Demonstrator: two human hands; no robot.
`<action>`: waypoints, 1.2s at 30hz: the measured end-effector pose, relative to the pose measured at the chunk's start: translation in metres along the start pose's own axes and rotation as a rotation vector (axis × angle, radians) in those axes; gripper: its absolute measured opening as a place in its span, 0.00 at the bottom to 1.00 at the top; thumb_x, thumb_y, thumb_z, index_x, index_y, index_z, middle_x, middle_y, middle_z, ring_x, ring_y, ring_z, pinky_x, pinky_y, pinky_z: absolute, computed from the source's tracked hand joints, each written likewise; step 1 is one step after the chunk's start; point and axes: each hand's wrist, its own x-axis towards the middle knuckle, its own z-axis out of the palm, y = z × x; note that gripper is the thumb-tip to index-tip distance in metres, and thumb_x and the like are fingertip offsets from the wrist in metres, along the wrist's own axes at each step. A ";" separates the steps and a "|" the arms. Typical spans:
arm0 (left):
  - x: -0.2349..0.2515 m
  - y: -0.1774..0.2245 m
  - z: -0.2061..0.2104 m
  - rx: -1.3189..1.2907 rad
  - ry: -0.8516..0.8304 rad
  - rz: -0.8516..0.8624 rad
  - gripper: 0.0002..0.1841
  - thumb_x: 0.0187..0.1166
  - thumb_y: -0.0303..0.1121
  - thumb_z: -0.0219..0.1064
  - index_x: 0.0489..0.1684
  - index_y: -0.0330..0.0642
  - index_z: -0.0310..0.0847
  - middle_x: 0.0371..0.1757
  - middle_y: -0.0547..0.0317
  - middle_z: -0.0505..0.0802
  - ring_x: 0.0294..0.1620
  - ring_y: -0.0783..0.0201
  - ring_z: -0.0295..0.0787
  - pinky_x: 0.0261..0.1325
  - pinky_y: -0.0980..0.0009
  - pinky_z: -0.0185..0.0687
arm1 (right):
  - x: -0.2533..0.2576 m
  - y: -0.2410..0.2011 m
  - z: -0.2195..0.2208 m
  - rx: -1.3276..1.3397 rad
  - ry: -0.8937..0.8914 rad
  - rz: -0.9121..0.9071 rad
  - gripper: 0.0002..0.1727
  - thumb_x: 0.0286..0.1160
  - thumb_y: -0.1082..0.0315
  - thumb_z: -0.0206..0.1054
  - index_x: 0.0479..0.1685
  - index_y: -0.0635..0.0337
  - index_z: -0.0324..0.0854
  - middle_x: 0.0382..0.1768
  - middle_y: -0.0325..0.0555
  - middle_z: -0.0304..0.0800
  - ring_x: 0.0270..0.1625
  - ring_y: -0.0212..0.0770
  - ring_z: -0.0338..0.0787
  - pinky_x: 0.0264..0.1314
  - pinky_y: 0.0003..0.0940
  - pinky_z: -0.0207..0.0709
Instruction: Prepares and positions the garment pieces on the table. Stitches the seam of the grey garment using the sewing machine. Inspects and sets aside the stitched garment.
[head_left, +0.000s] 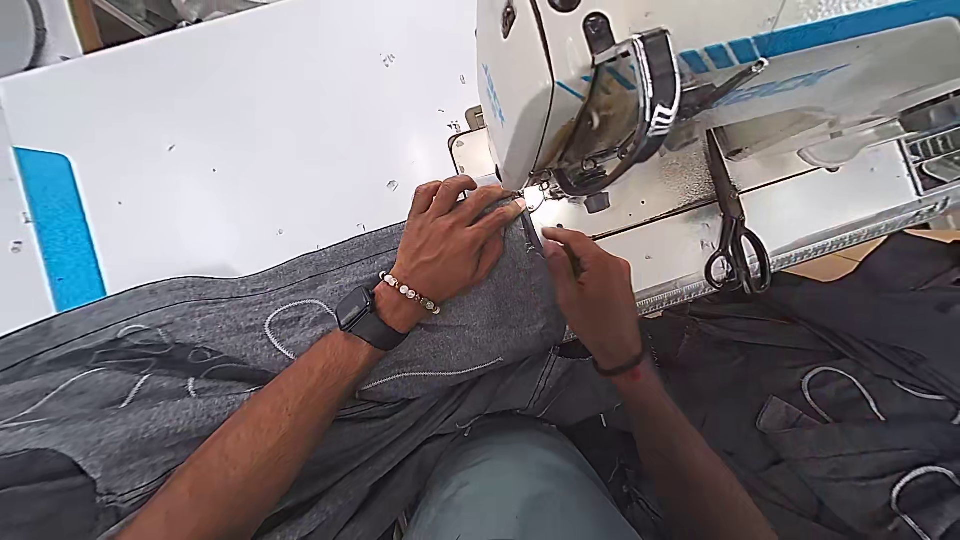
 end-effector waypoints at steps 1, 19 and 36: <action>-0.001 0.000 0.001 0.005 -0.001 0.000 0.21 0.86 0.42 0.54 0.73 0.66 0.85 0.70 0.64 0.89 0.74 0.52 0.77 0.76 0.52 0.61 | 0.002 -0.003 0.006 -0.055 0.011 0.000 0.17 0.89 0.55 0.60 0.64 0.48 0.89 0.26 0.35 0.88 0.21 0.32 0.81 0.23 0.36 0.76; 0.007 0.013 -0.013 0.029 -0.036 -0.087 0.16 0.87 0.34 0.54 0.64 0.43 0.84 0.71 0.53 0.88 0.82 0.46 0.72 0.82 0.46 0.59 | 0.013 -0.025 0.028 -0.408 0.029 -0.055 0.22 0.91 0.60 0.53 0.77 0.52 0.80 0.23 0.49 0.87 0.21 0.52 0.86 0.18 0.48 0.74; -0.004 -0.008 0.002 -0.209 -0.005 0.065 0.19 0.86 0.37 0.54 0.69 0.50 0.87 0.78 0.63 0.86 0.87 0.54 0.71 0.91 0.54 0.59 | 0.029 0.028 -0.038 -0.408 0.005 -0.264 0.13 0.76 0.66 0.67 0.56 0.48 0.92 0.55 0.55 0.84 0.56 0.59 0.83 0.51 0.55 0.78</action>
